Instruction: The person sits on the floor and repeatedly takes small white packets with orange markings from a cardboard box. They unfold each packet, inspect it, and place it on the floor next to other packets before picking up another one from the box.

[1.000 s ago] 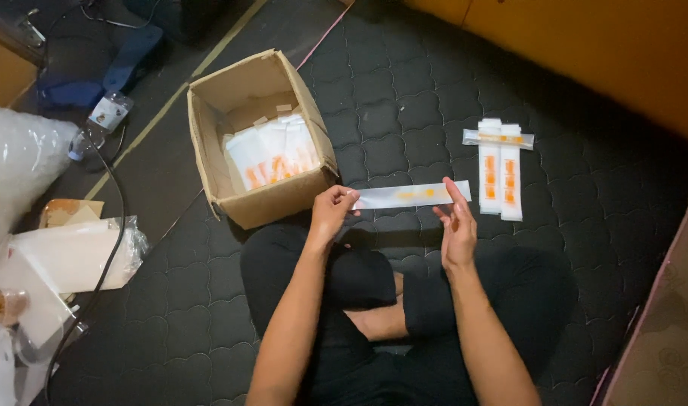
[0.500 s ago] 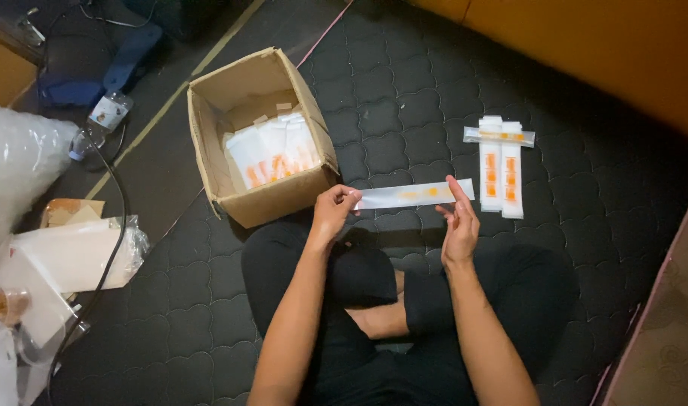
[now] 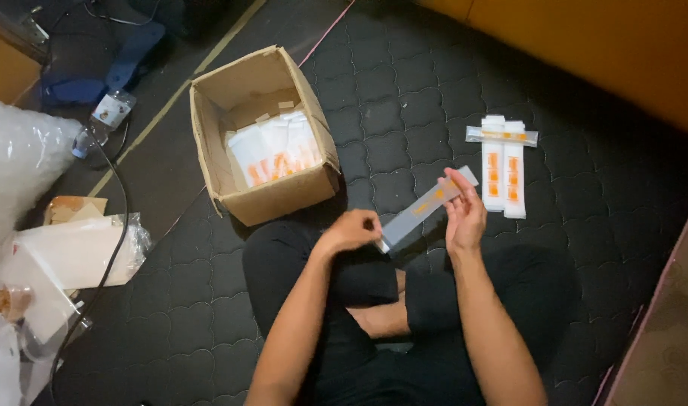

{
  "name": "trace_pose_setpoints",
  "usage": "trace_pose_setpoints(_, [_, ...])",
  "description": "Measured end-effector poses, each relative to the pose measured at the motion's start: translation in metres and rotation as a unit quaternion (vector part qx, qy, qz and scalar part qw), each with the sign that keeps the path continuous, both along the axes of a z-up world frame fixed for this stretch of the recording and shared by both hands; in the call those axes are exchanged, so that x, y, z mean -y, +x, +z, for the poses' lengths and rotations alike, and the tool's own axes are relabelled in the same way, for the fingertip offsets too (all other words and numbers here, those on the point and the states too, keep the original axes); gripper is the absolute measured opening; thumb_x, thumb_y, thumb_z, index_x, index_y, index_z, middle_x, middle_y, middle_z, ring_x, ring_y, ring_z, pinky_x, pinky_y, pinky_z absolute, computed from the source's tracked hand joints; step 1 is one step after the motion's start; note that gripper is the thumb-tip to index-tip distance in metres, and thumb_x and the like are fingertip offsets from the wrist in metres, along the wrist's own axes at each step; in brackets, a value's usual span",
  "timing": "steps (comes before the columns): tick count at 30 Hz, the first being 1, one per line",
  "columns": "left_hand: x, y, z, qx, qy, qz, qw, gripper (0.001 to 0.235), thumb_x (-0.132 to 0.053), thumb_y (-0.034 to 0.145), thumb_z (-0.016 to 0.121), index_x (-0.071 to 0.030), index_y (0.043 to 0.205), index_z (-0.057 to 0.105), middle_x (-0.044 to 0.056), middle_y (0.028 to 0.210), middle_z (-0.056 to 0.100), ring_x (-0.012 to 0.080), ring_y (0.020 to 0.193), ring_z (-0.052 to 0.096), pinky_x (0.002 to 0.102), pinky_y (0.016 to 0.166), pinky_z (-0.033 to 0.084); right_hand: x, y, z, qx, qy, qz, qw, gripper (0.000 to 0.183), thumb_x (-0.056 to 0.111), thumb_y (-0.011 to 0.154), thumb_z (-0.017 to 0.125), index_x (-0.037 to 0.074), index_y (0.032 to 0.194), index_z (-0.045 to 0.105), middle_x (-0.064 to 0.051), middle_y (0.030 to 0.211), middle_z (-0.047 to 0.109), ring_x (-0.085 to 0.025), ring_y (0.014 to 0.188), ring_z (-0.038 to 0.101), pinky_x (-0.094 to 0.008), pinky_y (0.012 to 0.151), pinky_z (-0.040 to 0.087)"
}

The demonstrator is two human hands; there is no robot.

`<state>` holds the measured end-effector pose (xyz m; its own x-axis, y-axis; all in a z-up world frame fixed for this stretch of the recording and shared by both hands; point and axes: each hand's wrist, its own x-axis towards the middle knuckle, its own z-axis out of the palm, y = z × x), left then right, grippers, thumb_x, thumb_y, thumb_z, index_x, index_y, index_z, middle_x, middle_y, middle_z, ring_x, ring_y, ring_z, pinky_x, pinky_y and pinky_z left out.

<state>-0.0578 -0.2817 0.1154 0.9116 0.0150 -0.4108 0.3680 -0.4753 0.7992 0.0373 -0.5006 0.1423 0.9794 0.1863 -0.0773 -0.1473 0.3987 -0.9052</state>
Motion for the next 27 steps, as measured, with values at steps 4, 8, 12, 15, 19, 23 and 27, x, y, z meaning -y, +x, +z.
trace_pose_setpoints(4, [0.015,-0.001,0.003,-0.051,0.066,-0.102,0.991,0.02,-0.034,0.079,0.072,-0.021,0.093,0.079,0.009,0.098,0.079,0.0369,0.101,0.074,0.048,0.086,0.057,-0.009,0.005,0.007,-0.009,-0.017,0.047,0.999,0.053,0.039,0.106,0.029,0.011,0.128,0.068,-0.013,0.136,0.066,-0.031,0.123,0.065,-0.039,0.105,0.049])
trace_pose_setpoints(8, [0.019,0.012,0.024,0.063,-0.082,-0.007,0.995,0.044,-0.011,0.085,0.066,-0.009,0.129,0.07,0.023,0.114,0.074,0.0386,0.111,0.07,0.051,0.095,0.056,-0.017,-0.004,0.017,0.016,-0.123,0.088,0.988,0.054,0.031,0.107,0.037,0.004,0.092,0.08,-0.014,0.082,0.075,-0.014,0.06,0.049,-0.022,0.059,0.037])
trace_pose_setpoints(12, [0.025,0.041,0.022,0.12,-0.272,0.102,0.949,0.042,-0.015,0.089,0.057,-0.008,0.128,0.072,0.012,0.099,0.073,0.0175,0.092,0.066,0.034,0.087,0.061,-0.009,-0.002,-0.032,0.139,-0.229,0.121,0.956,0.052,0.02,0.108,0.039,0.007,0.083,0.083,-0.013,0.082,0.078,-0.019,0.085,0.074,-0.029,0.091,0.049])
trace_pose_setpoints(15, [0.027,0.055,0.006,0.156,-0.23,0.092,0.956,0.02,-0.023,0.088,0.076,-0.012,0.103,0.081,0.006,0.08,0.07,0.0101,0.076,0.063,0.03,0.068,0.058,-0.019,-0.012,-0.012,0.139,-0.24,0.105,0.955,0.046,0.023,0.106,0.043,0.01,0.082,0.081,-0.008,0.08,0.079,-0.013,0.085,0.071,-0.027,0.09,0.048])
trace_pose_setpoints(19, [0.023,0.076,0.005,0.178,-0.239,0.058,0.953,0.011,-0.017,0.086,0.077,-0.01,0.094,0.082,0.006,0.076,0.067,0.0105,0.075,0.059,0.031,0.067,0.053,-0.018,-0.01,0.002,0.133,-0.265,0.11,0.949,0.052,0.027,0.106,0.041,0.017,0.082,0.085,0.0,0.081,0.08,-0.006,0.083,0.068,-0.021,0.088,0.048])
trace_pose_setpoints(23, [0.021,0.097,0.009,0.176,-0.148,0.047,0.972,0.013,-0.021,0.086,0.077,-0.01,0.092,0.082,0.009,0.073,0.073,0.0136,0.069,0.063,0.033,0.064,0.054,-0.015,-0.01,0.006,0.109,-0.192,0.128,0.967,0.049,0.021,0.107,0.038,0.005,0.096,0.083,-0.008,0.088,0.079,-0.014,0.085,0.071,-0.028,0.088,0.053])
trace_pose_setpoints(27, [0.01,0.125,-0.017,0.173,-0.11,0.081,0.975,0.013,-0.029,0.084,0.078,-0.017,0.085,0.082,0.003,0.067,0.073,0.0117,0.063,0.066,0.031,0.063,0.056,-0.016,-0.015,0.011,0.104,-0.187,0.151,0.965,0.051,0.021,0.107,0.035,0.003,0.1,0.083,-0.012,0.094,0.08,-0.015,0.097,0.072,-0.028,0.095,0.051])
